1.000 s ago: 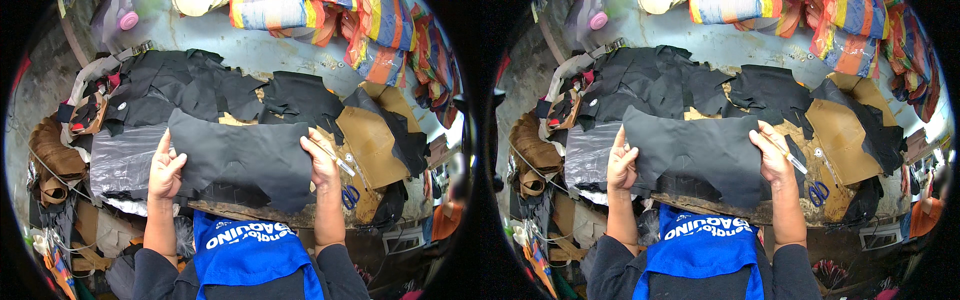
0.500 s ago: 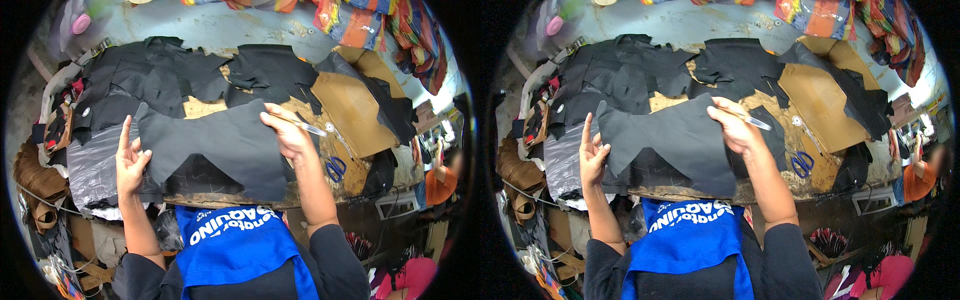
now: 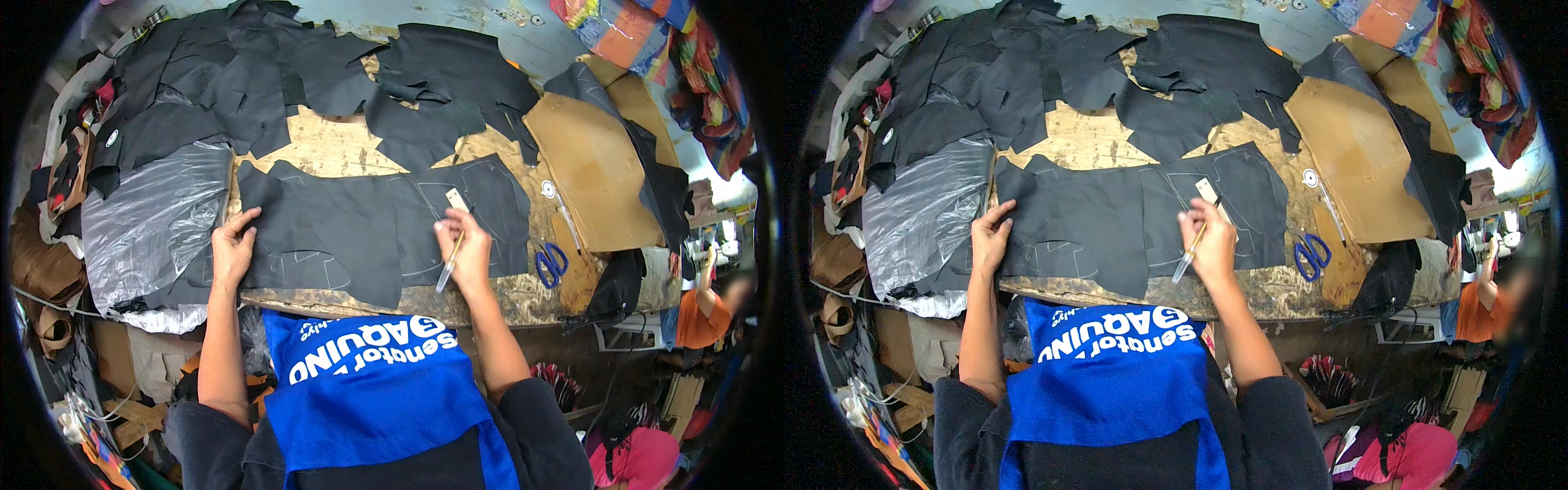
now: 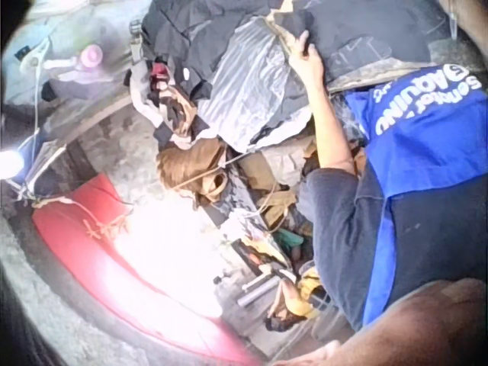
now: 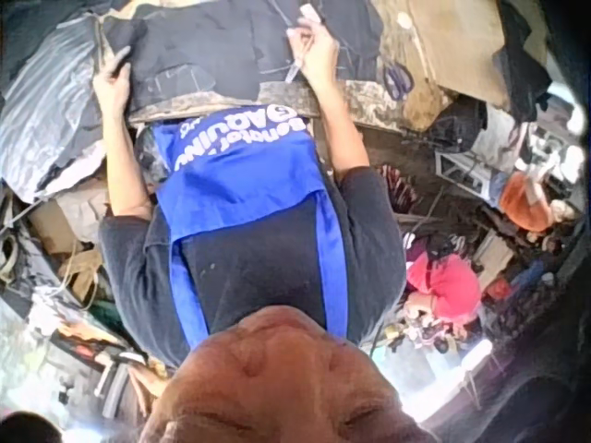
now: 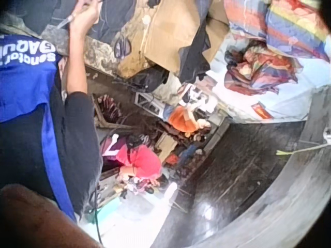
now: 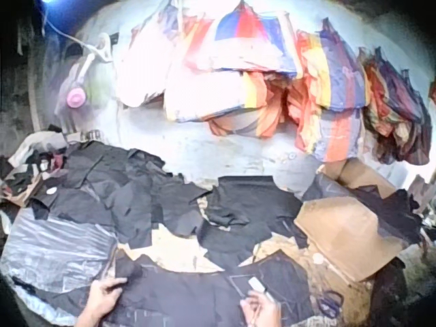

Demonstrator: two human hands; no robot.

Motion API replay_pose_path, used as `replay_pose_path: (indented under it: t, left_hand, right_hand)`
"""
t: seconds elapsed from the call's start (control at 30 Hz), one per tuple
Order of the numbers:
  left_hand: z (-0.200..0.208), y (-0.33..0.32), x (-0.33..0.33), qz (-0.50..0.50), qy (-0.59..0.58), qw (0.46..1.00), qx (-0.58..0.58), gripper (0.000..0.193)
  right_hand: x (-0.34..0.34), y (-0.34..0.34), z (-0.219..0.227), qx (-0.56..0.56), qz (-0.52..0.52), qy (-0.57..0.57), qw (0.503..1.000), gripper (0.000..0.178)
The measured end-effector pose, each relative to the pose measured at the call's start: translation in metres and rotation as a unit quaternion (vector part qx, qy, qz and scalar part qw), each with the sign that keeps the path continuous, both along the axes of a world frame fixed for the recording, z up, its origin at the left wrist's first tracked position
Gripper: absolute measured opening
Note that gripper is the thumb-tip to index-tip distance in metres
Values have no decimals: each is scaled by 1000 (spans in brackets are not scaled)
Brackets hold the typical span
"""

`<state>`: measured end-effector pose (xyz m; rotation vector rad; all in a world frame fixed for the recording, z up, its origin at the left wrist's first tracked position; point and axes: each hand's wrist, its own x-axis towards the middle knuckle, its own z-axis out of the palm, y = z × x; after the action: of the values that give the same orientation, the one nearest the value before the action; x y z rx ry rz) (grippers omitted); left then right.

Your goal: The person marks and cuts black fabric pieces on a worktable. They use a ruler and marker to draw straight lines, then cut along the marked lines with scissors. The person repeatedly folds, aligns, and marks additional fabric sections before cutting them.

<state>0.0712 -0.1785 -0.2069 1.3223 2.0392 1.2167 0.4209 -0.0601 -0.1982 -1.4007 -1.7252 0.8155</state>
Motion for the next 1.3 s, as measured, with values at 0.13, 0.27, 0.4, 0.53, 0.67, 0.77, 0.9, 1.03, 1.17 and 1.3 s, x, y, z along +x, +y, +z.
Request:
replay_pose_path:
  t: [0.13,0.27,0.4,0.53,0.67,0.77,0.9,1.03,1.17,1.3]
  left_hand:
    - [9,-6,17,-12,-78,995,57,17]
    - [33,-5,22,-93,-71,992,35,18]
    - [65,27,25,-156,-54,986,34,22]
    - [91,82,21,-210,62,970,107,25]
    - [116,149,-21,-98,88,987,87,29]
    - [134,180,-81,29,69,993,86,31]
    - [111,189,-97,296,514,805,31,44]
    - [66,216,-28,11,107,987,-120,75]
    - [33,251,64,-19,-403,907,-122,115]
    - [34,302,78,24,-437,894,96,66]
  right_hand:
    - [-19,-19,-6,47,58,-1,997,38]
    - [-33,-16,-17,155,45,-24,987,33]
    - [-34,-14,-23,155,26,33,987,29]
    - [-33,-14,-25,116,8,42,992,25]
    - [-34,-12,-24,128,17,37,991,23]
    - [-32,-12,-22,119,21,22,992,22]
    - [-31,-12,-22,110,22,16,994,21]
    - [-33,-9,-23,116,23,29,993,21]
    - [-33,-9,-21,111,23,17,993,22]
    - [-32,-10,-18,89,19,19,996,21]
